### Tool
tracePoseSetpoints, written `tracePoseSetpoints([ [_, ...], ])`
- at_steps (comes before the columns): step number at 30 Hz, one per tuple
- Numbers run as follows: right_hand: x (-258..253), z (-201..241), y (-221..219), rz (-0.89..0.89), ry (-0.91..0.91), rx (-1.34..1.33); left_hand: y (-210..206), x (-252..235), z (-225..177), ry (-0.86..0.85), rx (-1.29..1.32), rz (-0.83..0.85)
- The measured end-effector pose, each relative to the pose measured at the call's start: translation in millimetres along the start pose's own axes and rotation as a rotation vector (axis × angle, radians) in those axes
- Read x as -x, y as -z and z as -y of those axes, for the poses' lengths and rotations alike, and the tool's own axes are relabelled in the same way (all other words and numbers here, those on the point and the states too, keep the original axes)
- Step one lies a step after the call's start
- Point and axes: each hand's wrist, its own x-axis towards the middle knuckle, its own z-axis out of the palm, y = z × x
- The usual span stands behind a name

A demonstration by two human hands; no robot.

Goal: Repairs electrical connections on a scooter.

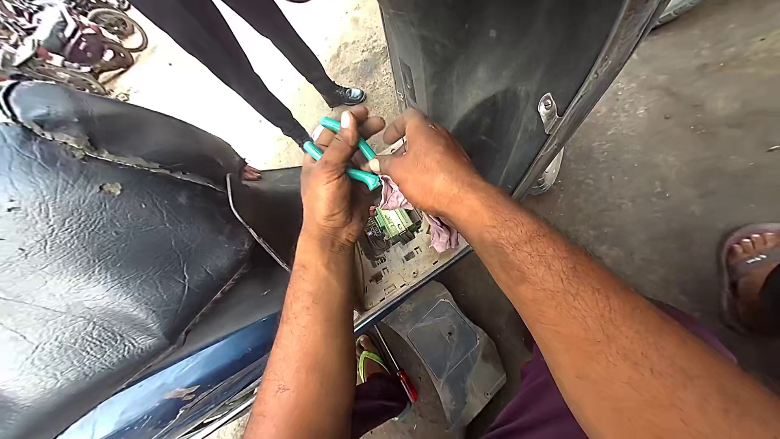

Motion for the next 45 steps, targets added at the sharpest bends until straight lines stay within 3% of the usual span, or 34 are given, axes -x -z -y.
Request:
tracePoseSetpoints([
  [4, -2, 3, 12, -0.155, -0.048, 0.014, 30, -6, 13, -0.075, -0.317, -0.240],
  [7, -10, 1, 20, -0.260, -0.044, -0.128, 63, -8, 67, -0.112, -0.463, -0.561],
  [10, -13, -3, 23, -0.302, -0.023, -0.225, 94, -3, 122, -0.079, -0.514, -0.717],
  [14, -11, -3, 26, -0.304, -0.009, -0.221, 113, 4, 150, -0.072, -0.479, -0.736],
  [20, -11, 0, 29, -0.284, -0.015, -0.221, 122, 5, 136, -0.092, -0.492, -0.639],
  [38, -10, 3, 20, -0.246, -0.008, -0.203, 123, -1, 157, -0.125, -0.570, -0.727],
  [40, -9, 3, 21, -0.246, -0.002, -0.200, 122, -2, 160, -0.148, -0.645, -0.749],
  [45, -8, 3, 21, -0.252, -0.001, -0.200, 119, -5, 165, -0.140, -1.134, -0.785],
])
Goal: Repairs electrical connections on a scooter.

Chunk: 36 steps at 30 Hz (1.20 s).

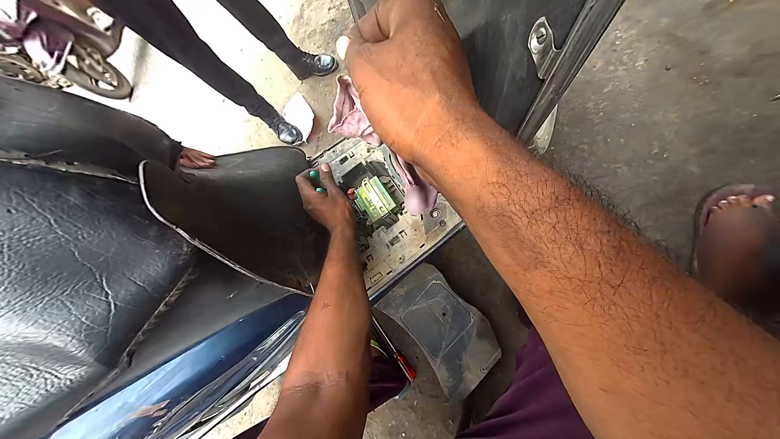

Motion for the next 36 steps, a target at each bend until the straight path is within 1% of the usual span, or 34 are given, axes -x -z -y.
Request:
tracePoseSetpoints([
  [2, 1, 0, 1, 0.003, -0.006, -0.002, -2, 6, -10, -0.002, 0.049, 0.035],
  [3, 1, 0, 1, 0.005, -0.011, -0.003, 0, 10, -18, 0.048, 0.130, 0.062],
  [5, 2, 1, 3, 0.008, -0.009, 0.004, 12, 15, -51, 0.225, 0.327, 0.110],
  [6, 3, 1, 4, 0.010, -0.003, 0.018, 18, 16, -65, 0.293, 0.383, 0.106],
  [7, 3, 1, 4, 0.013, 0.000, 0.031, 23, 14, -73, 0.313, 0.401, 0.094],
  [8, 4, 2, 4, 0.016, 0.000, 0.041, 27, 12, -75, 0.287, 0.416, 0.078],
  [9, 4, 4, 3, 0.017, -0.003, 0.052, 30, 9, -73, 0.209, 0.442, 0.060],
  [11, 4, 5, 5, 0.027, -0.012, 0.080, 32, -9, -67, -0.074, 0.549, 0.012],
  [12, 3, 3, 6, 0.041, -0.009, 0.107, 36, -23, -73, -0.188, 0.635, -0.004],
  [13, 5, 0, 4, 0.065, 0.001, 0.140, 46, -36, -87, -0.238, 0.751, 0.010],
  [14, 5, -3, 3, 0.095, 0.027, 0.180, 59, -50, -106, -0.211, 0.873, 0.029],
  [15, 4, -5, 2, 0.133, 0.054, 0.221, 75, -62, -130, -0.128, 0.978, 0.055],
  [17, 3, -9, -2, 0.216, 0.086, 0.285, 114, -72, -171, 0.050, 1.158, 0.136],
  [18, 2, -11, -4, 0.257, 0.094, 0.294, 130, -72, -184, 0.101, 1.244, 0.194],
  [20, 3, -13, -8, 0.337, 0.127, 0.254, 155, -69, -198, 0.154, 1.365, 0.291],
  [22, 5, -13, -11, 0.387, 0.178, 0.183, 170, -67, -204, 0.210, 1.440, 0.310],
  [25, 7, -14, -13, 0.384, 0.285, 0.114, 182, -61, -213, 0.327, 1.478, 0.301],
  [28, 8, -12, -12, 0.332, 0.344, 0.106, 191, -55, -226, 0.455, 1.489, 0.216],
  [29, 8, -12, -12, 0.312, 0.357, 0.086, 196, -53, -227, 0.472, 1.509, 0.195],
  [30, 8, -12, -11, 0.292, 0.358, 0.039, 201, -54, -225, 0.446, 1.550, 0.201],
  [31, 7, -12, -11, 0.276, 0.343, -0.032, 206, -56, -222, 0.382, 1.571, 0.232],
  [33, 6, -13, -11, 0.249, 0.282, -0.219, 216, -63, -213, 0.162, 1.557, 0.290],
  [34, 6, -13, -10, 0.239, 0.245, -0.300, 219, -64, -211, 0.052, 1.513, 0.295],
  [36, 7, -11, -8, 0.238, 0.189, -0.402, 220, -61, -210, -0.096, 1.301, 0.297],
])
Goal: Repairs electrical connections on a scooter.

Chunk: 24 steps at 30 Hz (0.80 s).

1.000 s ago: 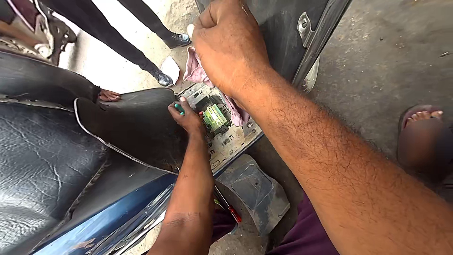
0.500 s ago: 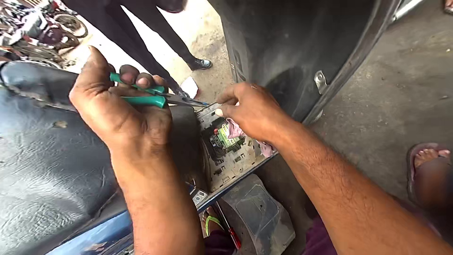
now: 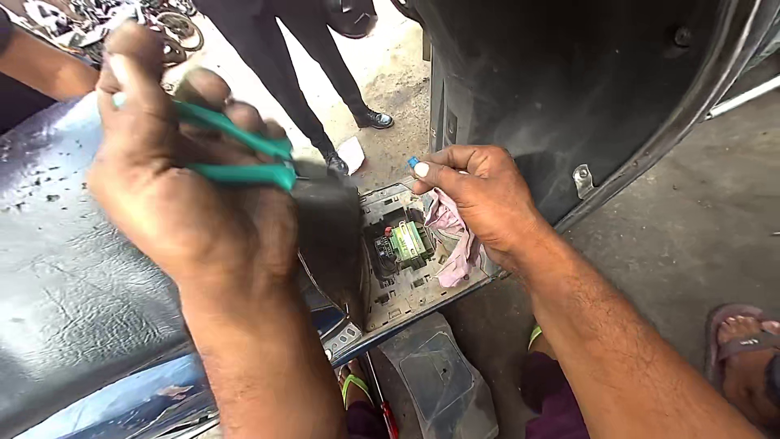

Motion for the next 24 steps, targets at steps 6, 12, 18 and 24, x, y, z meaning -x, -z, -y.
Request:
tracePoseSetpoints([
  [6, 3, 2, -1, -0.004, -0.008, -0.030, -16, 37, 44, 0.086, -0.568, 0.102],
  [12, 4, -1, -5, -0.024, 0.026, 0.030, -22, 46, 71, -0.009, -0.799, 0.220],
  [18, 3, 2, -3, -0.044, 0.018, -0.108, -22, 42, 65, -0.009, -0.796, 0.352],
  [24, 4, 8, -2, -0.004, -0.019, -0.182, -16, 43, 66, 0.086, -0.512, 0.338],
])
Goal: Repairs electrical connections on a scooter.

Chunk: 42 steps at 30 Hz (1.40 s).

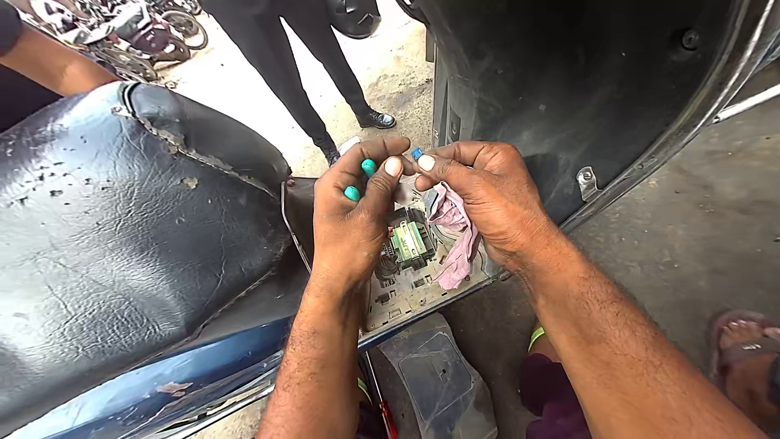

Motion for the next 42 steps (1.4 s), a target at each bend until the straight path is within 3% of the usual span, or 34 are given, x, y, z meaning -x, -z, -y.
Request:
tracePoseSetpoints([
  [9, 1, 0, -2, 0.145, -0.037, 0.027, 10, -5, 7, -0.021, 0.035, 0.116],
  [12, -1, -5, -4, 0.200, 0.077, 0.202, 11, -5, 6, 0.018, 0.042, 0.066],
  [17, -3, -11, -7, 0.151, 0.197, 0.328, 11, -3, -1, 0.098, 0.062, 0.012],
  [23, -3, -10, -6, 0.110, 0.262, 0.385, 15, -4, -4, 0.080, 0.062, 0.056],
  [31, -2, -11, -7, -0.024, 0.350, 0.777, 12, 2, 7, 0.126, 0.072, 0.044],
  [34, -1, -12, -9, -0.006, 0.263, 0.776, 8, 2, 9, 0.198, 0.151, -0.046],
  [37, 0, -15, -6, 0.225, 0.079, 0.685, 6, -2, 9, 0.305, 0.489, -0.158],
  [40, 3, -17, -12, 0.413, -0.061, 0.723, -1, -9, 7, 0.337, 0.770, -0.164],
  [42, 3, -14, -11, 0.400, -0.083, 0.839, -4, -13, 8, 0.323, 0.812, -0.154],
])
